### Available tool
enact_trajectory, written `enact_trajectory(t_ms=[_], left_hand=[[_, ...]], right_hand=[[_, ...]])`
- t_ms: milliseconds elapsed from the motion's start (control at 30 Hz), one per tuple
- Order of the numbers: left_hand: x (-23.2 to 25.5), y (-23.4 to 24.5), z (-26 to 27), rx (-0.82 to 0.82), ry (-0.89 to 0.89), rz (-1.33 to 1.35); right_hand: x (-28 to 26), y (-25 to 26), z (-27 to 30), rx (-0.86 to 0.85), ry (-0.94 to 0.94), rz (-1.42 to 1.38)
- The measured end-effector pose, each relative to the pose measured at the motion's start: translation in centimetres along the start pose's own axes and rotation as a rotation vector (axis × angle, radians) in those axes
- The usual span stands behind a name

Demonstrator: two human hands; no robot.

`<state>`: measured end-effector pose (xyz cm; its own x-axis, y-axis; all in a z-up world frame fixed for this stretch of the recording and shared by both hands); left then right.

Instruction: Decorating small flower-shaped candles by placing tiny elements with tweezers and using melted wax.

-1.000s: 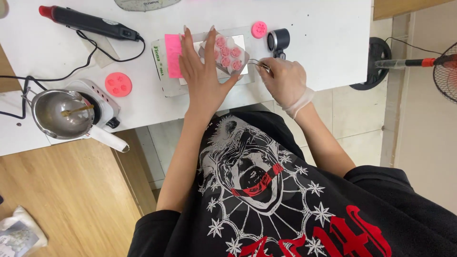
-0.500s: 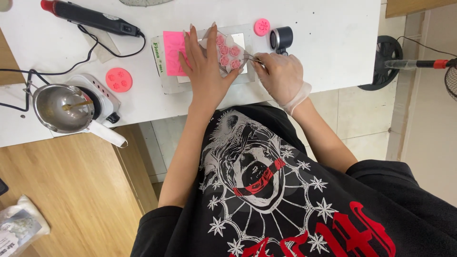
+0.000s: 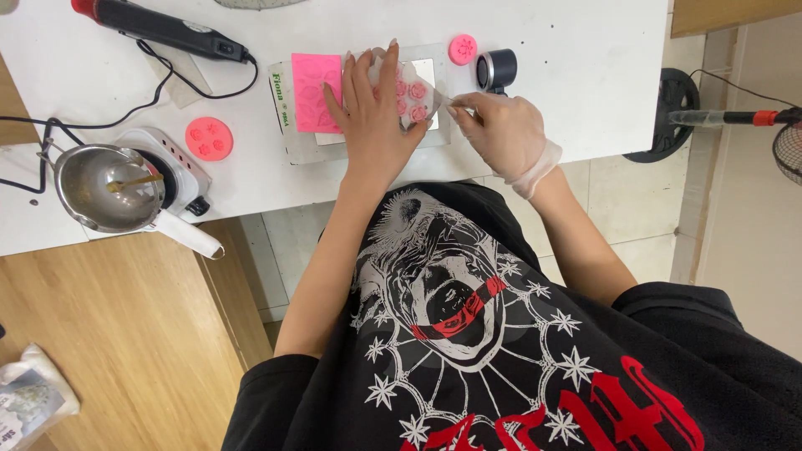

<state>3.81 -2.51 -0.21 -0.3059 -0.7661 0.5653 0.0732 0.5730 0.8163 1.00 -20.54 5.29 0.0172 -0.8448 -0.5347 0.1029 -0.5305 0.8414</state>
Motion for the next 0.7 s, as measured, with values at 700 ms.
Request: enact_trajectory(t_ms=[700], left_hand=[[1.0,-0.3,-0.7,0.033,-0.101,-0.039]], right_hand=[[3.2,-0.4,-2.4,-0.564,-0.227,-0.210]])
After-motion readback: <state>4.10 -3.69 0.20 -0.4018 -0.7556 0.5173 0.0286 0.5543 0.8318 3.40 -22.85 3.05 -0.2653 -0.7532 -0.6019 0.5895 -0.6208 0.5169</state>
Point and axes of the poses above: each hand's wrist, its own z-axis away from the middle knuckle, its own y-axis out of the back of the hand, x = y × z, the point moved 5 cm from there along -z, towards the middle knuckle, and after that the axes turned 6 degrees about -y, right-handed, at the moved point
